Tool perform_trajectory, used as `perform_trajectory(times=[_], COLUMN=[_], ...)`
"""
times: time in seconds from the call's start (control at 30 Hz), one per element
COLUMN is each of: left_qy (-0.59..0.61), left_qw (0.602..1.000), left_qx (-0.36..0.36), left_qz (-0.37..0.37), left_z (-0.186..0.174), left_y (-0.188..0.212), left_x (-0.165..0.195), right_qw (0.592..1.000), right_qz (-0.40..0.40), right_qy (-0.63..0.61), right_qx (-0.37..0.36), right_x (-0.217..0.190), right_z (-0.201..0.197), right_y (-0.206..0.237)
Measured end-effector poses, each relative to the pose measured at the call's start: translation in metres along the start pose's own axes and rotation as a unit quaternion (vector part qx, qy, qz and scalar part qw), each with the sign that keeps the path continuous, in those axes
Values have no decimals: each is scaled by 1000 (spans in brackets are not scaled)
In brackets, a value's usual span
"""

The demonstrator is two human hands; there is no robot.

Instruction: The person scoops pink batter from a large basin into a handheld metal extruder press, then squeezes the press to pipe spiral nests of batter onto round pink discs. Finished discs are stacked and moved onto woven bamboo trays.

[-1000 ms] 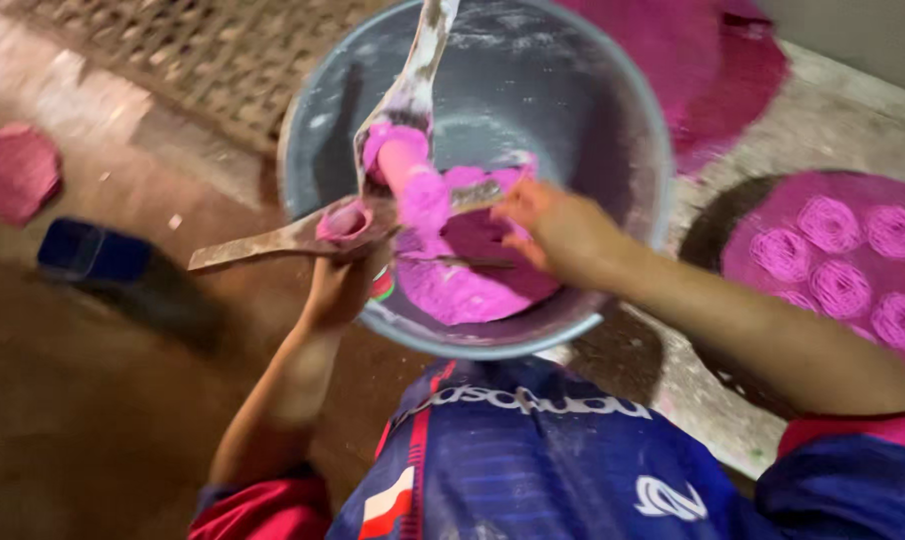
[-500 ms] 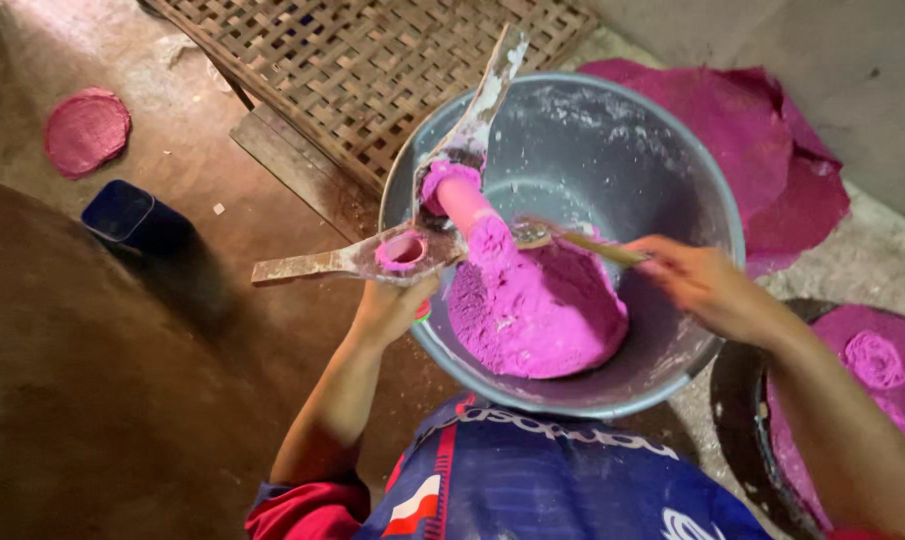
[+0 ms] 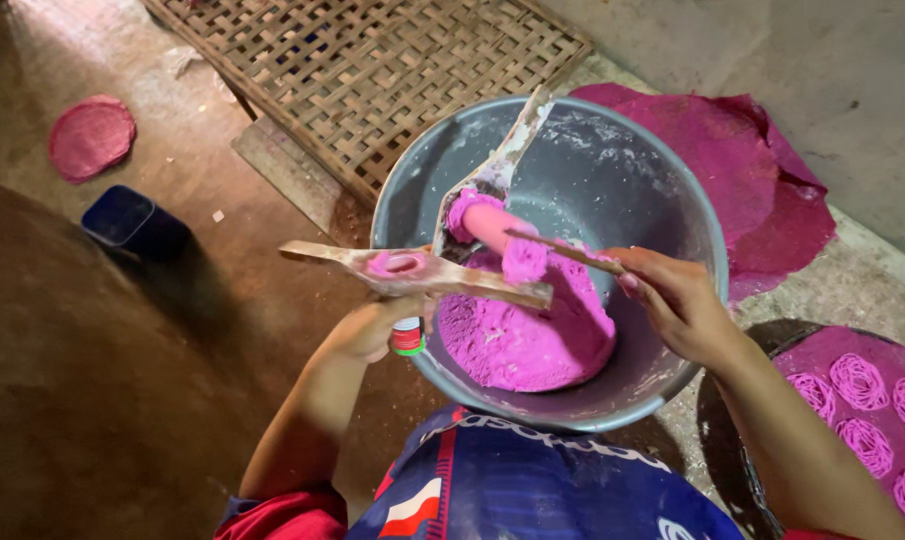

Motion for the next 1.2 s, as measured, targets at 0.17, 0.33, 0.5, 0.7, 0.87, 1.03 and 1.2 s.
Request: perform_trajectory(times=[0.17, 0.33, 0.5, 0.7, 0.87, 1.03, 1.2], left_qy=[55, -51, -319, -304, -321, -341, -653], left_qw=[998, 990, 898, 870, 868, 870, 620], left_qx=[41, 75, 66, 156, 152, 123, 103], left_qz=[-6, 111, 297, 356, 348, 335, 423], left_z=[-41, -51, 6, 40, 47, 49, 82], left_y=[14, 12, 6, 13, 16, 8, 18], left_x=[-15, -1, 21, 48, 55, 56, 78], right_qw=[994, 940, 875, 858, 877, 903, 943], right_qz=[3, -93, -15, -71, -52, 92, 109], right_qy=[91, 290, 415, 404, 331, 202, -1], right_qx=[-64, -152, -248, -307, -344, -367, -315], right_x=[25, 30, 66, 61, 28, 1, -24], right_z=[45, 110, 135, 165, 143, 83, 5], right_y=[-12, -12, -25, 1, 45, 57, 40])
Point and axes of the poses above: each hand's wrist, its own y-axis away from the middle knuckle, its own z-axis out of the palm, x = y × z, the point moved 7 cm from there along -y, towards the middle knuckle, and after that the axes turned 6 degrees about z, right-handed, at the moved point
